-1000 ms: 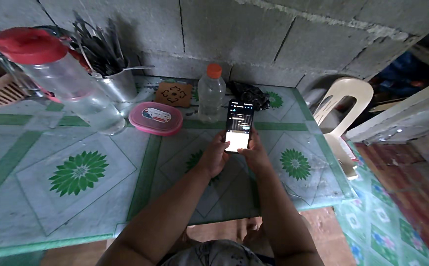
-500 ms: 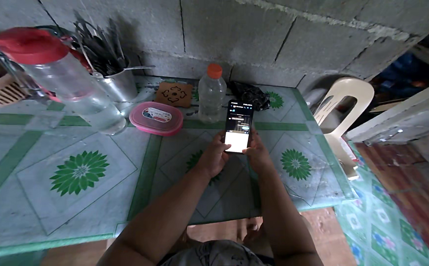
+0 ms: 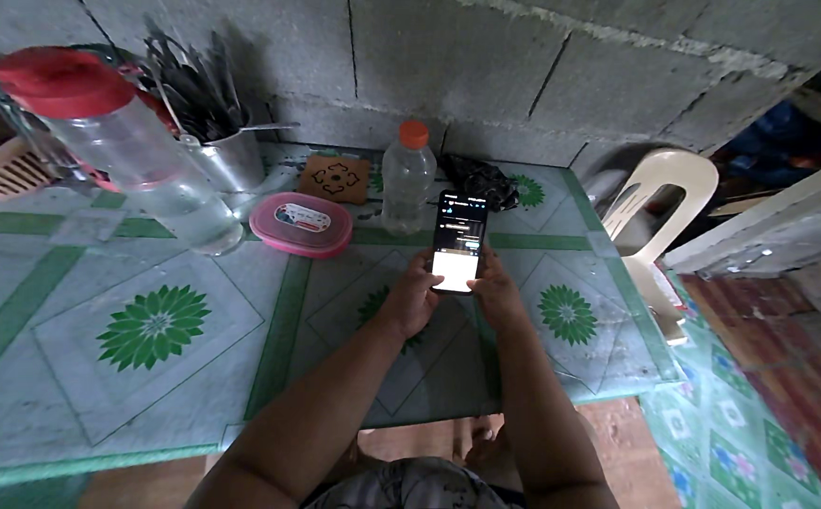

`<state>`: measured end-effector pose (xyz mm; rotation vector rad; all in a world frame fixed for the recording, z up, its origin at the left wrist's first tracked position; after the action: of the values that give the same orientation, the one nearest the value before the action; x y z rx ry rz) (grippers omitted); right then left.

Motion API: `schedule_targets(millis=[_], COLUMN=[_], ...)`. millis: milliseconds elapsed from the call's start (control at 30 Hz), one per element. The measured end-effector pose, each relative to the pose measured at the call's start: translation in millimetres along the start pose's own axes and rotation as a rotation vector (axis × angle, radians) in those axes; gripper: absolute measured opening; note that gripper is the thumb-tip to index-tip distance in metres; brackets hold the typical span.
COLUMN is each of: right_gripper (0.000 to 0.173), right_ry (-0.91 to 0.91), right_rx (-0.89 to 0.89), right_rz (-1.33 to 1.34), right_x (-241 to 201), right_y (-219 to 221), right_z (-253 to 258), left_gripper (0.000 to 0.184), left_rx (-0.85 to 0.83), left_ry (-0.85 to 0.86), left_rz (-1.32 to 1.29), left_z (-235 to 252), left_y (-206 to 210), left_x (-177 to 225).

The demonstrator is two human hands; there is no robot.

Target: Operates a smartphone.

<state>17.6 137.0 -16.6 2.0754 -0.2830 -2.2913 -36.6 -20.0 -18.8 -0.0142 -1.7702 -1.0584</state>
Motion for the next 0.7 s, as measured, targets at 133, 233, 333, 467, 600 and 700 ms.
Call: schedule_targets(millis=[133,233,333,467,600,700], right_gripper=[0.078,0.079,0.078,0.077,0.081,0.086], right_ry=[0.0,0.003,-0.002,-0.009,0.025,0.045], right_rx=[-0.003,-0.003,-0.011,-0.01,0.019,0.013], right_rz=[0.008,0.019,0.018,0.014,-0.011,-0.02], right_x=[-1.8,-1.1,-0.9,0.5,-2.0,-1.5], right_y=[1.0,0.5,0.8,-0.6,1.3,1.6], right_z=[-0.1,0.4,0.2,0.8,-0.1,-0.1], left_gripper=[0.051,0.051,0.05,0.05,0.052,0.052], left_rx=[-0.001,0.003,0.012,0.01,0.004,0.009], left_ry=[-0.007,-0.006,-0.009,-0.01,-0.013,-0.012], left_rz=[-0.001,-0.005,-0.002,-0.008,0.0,0.001], left_z=[0.3,0.4,-0.3,0.1,-0.1,-0.2], left_y=[-0.3,-0.5,0.3,-0.2,-0.3,0.5], left_x=[0.4,0.0,0.6,-0.3,0.0,0.0])
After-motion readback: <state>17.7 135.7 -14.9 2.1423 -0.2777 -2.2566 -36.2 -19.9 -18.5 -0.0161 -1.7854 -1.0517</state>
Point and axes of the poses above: each hand's wrist, its own z-axis towards the middle knuckle, its own y-axis out of the palm, x = y × z, the point moved 2 cm from there along z, towards the middle knuckle, and after that the axes turned 5 degrees about -x, right-handed, at the moved point
